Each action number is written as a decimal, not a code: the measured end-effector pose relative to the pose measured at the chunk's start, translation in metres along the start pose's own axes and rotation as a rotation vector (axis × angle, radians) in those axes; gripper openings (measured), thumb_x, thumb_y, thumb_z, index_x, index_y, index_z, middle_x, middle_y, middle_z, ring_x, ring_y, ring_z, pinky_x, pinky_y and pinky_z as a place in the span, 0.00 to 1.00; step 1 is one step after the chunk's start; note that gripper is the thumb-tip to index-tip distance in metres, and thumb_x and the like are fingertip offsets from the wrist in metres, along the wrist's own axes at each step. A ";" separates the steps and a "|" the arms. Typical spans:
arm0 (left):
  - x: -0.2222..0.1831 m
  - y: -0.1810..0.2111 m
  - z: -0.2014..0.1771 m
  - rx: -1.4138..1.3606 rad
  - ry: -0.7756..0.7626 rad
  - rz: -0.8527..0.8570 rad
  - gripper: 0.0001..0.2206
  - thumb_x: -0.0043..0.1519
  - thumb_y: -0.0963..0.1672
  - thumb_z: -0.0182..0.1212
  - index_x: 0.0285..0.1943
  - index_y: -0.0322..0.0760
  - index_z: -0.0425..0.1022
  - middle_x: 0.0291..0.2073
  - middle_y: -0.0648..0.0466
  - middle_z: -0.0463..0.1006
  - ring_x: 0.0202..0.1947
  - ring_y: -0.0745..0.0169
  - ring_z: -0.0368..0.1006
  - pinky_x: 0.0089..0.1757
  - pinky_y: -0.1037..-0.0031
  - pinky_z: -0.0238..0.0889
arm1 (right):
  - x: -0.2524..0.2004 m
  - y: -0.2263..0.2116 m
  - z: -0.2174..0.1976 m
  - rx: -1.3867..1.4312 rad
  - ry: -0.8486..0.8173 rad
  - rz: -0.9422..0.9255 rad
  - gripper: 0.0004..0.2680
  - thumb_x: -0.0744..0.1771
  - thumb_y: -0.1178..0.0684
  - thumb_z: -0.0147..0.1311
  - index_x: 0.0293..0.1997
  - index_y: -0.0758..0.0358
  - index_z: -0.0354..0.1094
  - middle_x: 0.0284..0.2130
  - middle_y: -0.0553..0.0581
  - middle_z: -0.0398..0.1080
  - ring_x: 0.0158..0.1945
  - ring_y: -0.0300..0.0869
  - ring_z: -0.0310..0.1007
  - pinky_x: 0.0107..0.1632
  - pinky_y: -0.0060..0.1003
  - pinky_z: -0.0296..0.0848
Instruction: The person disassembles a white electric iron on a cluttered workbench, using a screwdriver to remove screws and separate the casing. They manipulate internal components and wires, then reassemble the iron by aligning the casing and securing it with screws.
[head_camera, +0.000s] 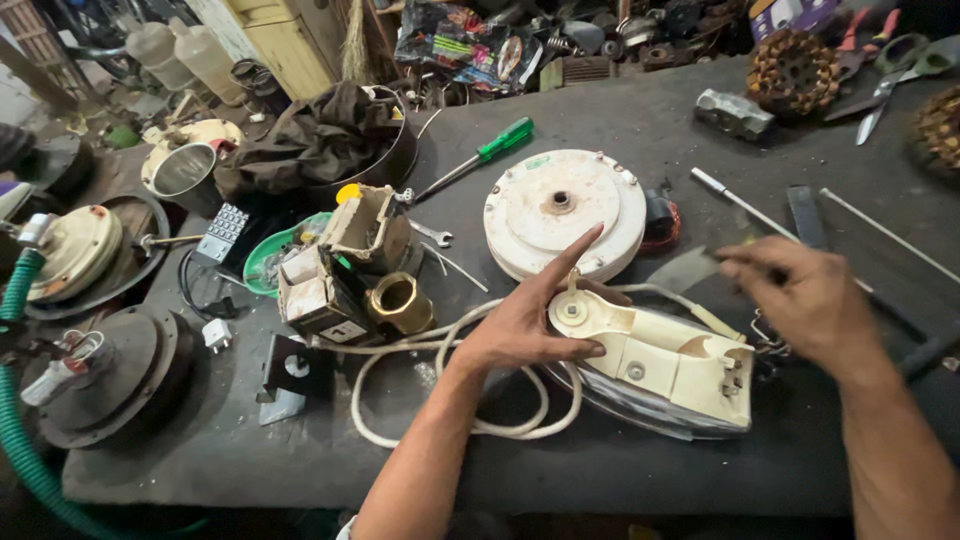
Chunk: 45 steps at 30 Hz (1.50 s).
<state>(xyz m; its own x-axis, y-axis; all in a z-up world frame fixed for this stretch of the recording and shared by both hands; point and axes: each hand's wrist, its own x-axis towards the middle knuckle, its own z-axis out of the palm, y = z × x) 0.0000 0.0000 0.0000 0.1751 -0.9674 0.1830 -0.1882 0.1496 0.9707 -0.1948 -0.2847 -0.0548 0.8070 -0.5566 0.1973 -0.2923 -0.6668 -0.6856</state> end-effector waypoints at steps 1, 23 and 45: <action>-0.001 -0.001 -0.002 -0.037 -0.022 0.012 0.53 0.54 0.44 0.75 0.87 0.47 0.40 0.62 0.39 0.78 0.65 0.53 0.72 0.66 0.63 0.62 | -0.002 -0.003 -0.004 0.023 0.060 0.004 0.10 0.69 0.47 0.58 0.53 0.53 0.78 0.39 0.56 0.81 0.37 0.41 0.80 0.41 0.38 0.78; -0.001 -0.005 -0.009 -0.189 -0.069 0.024 0.56 0.54 0.41 0.74 0.86 0.50 0.32 0.70 0.38 0.70 0.66 0.52 0.71 0.60 0.62 0.69 | -0.072 -0.123 -0.030 -0.135 0.220 -0.079 0.16 0.67 0.55 0.58 0.63 0.56 0.71 0.49 0.60 0.76 0.31 0.44 0.78 0.31 0.37 0.75; -0.015 -0.005 -0.009 -0.109 -0.068 0.109 0.54 0.55 0.41 0.74 0.88 0.45 0.38 0.70 0.42 0.71 0.68 0.60 0.65 0.69 0.64 0.57 | -0.073 -0.217 0.001 -0.561 -0.408 0.036 0.16 0.66 0.44 0.53 0.62 0.36 0.71 0.50 0.43 0.69 0.31 0.41 0.81 0.36 0.36 0.82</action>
<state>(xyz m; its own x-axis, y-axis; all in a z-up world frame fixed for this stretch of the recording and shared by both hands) 0.0069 0.0156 -0.0066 0.0933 -0.9552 0.2808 -0.0958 0.2721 0.9575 -0.1895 -0.0990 0.0783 0.8883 -0.4252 -0.1733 -0.4545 -0.8681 -0.1994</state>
